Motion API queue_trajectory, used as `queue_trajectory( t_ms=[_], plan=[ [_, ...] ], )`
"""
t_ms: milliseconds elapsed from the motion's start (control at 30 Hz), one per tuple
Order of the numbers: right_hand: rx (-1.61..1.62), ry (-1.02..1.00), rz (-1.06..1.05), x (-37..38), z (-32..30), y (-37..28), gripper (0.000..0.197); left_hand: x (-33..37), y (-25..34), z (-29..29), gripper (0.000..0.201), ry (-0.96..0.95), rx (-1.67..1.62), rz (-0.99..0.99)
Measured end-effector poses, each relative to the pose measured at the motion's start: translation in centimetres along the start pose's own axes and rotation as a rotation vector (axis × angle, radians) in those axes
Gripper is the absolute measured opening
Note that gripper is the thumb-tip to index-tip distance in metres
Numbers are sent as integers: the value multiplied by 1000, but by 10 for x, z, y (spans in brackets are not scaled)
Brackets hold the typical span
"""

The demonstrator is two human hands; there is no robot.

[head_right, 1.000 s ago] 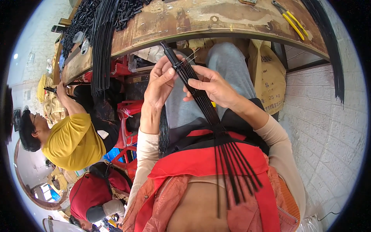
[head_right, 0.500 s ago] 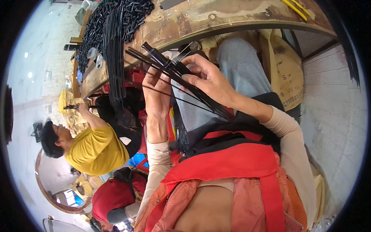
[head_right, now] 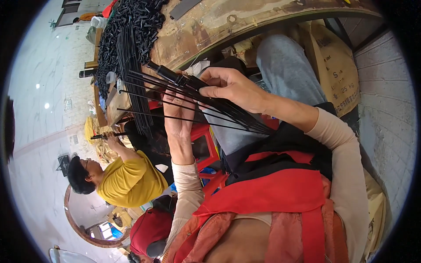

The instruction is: Insert black plastic rods into a base component and trim them to size using pliers.

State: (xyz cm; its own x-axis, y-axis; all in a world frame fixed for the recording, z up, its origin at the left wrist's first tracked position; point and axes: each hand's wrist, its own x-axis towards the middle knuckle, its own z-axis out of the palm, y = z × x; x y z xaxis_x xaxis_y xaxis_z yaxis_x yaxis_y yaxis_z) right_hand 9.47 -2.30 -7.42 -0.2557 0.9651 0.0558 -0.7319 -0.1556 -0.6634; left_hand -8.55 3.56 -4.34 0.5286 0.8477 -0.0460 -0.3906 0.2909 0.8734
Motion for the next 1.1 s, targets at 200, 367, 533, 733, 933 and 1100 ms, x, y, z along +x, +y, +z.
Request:
queue_trajectory(
  t_ms=[200, 367, 533, 733, 933, 1100],
  plan=[
    [38, -25, 22, 7, -6, 4, 17, 2, 5, -7, 49, -18, -13, -43],
    [56, -37, 38, 8, -8, 6, 18, 1, 6, -1, 47, 31, 48, -26],
    [38, -22, 62, 9, -12, 6, 17, 1, 10, 6, 34, 1, 5, -30],
    [125, -36, 110, 11, -11, 6, 18, -5, 15, 4, 34, -29, -12, -69],
    [306, -103, 269, 11, -14, 6, 19, -15, 19, 0, 37, 52, 67, -115],
    [201, -39, 180, 2, -4, 7, 17, -18, 18, 6, 41, 65, 83, -84]
  ],
)
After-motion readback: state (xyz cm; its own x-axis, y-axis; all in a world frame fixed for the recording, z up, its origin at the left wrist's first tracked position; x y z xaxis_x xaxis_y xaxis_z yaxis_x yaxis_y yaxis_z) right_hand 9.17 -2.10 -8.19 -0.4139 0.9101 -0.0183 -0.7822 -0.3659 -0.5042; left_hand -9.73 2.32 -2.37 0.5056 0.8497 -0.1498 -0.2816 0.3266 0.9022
